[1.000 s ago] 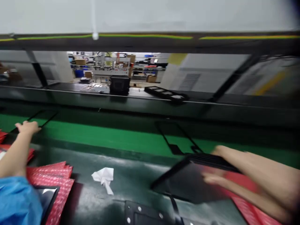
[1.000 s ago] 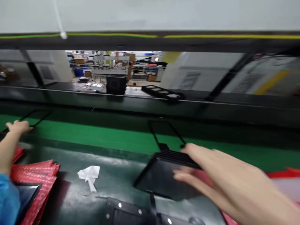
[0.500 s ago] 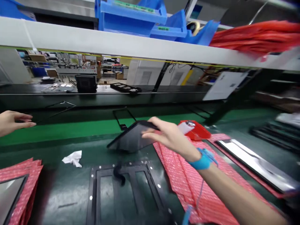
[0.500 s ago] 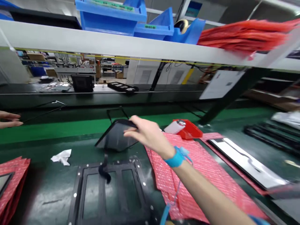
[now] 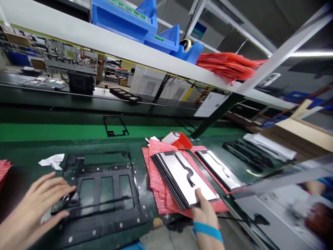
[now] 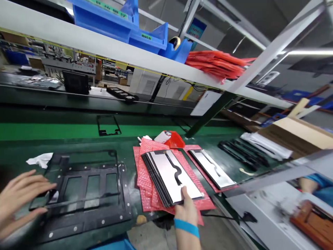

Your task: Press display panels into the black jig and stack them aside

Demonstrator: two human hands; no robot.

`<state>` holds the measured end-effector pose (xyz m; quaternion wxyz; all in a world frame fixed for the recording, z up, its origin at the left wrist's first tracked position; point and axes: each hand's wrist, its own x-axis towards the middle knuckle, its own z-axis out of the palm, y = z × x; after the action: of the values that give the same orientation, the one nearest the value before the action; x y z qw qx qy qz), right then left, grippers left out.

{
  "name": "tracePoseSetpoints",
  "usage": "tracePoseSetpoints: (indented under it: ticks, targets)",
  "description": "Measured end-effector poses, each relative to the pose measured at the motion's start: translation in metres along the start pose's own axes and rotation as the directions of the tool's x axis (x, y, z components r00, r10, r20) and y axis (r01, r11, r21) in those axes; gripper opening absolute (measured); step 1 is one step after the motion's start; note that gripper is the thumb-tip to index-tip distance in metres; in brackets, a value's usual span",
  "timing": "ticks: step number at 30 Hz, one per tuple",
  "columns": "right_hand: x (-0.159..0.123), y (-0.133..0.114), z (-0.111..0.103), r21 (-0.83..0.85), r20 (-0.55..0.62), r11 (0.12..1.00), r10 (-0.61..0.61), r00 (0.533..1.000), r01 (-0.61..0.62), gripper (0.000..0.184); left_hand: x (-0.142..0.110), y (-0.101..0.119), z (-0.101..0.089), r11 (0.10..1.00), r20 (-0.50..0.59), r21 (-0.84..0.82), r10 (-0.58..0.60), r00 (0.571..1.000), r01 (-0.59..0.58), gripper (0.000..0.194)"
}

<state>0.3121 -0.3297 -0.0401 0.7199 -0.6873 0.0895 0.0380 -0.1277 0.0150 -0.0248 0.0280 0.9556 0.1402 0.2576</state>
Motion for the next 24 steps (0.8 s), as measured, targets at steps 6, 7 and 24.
tracePoseSetpoints:
  ticks: [6,7,24]
  targets:
    - [0.015,-0.009,-0.063,-0.293,0.204,0.956,0.071,0.976,-0.008,0.037,-0.002,0.048,0.021,0.988,0.122,-0.061,0.150,0.981,-0.143,0.058]
    - [0.019,-0.015,-0.079,-0.393,0.220,0.918,0.047,0.974,0.044,0.035,-0.002,0.052,0.020,0.990,0.132,-0.073,0.132,0.982,-0.123,0.056]
    - [0.063,0.007,-0.099,-0.067,0.941,-0.375,-0.331,-0.066,0.925,0.061,-0.005,0.084,0.019,0.992,0.274,-0.061,-0.091,0.957,0.112,0.052]
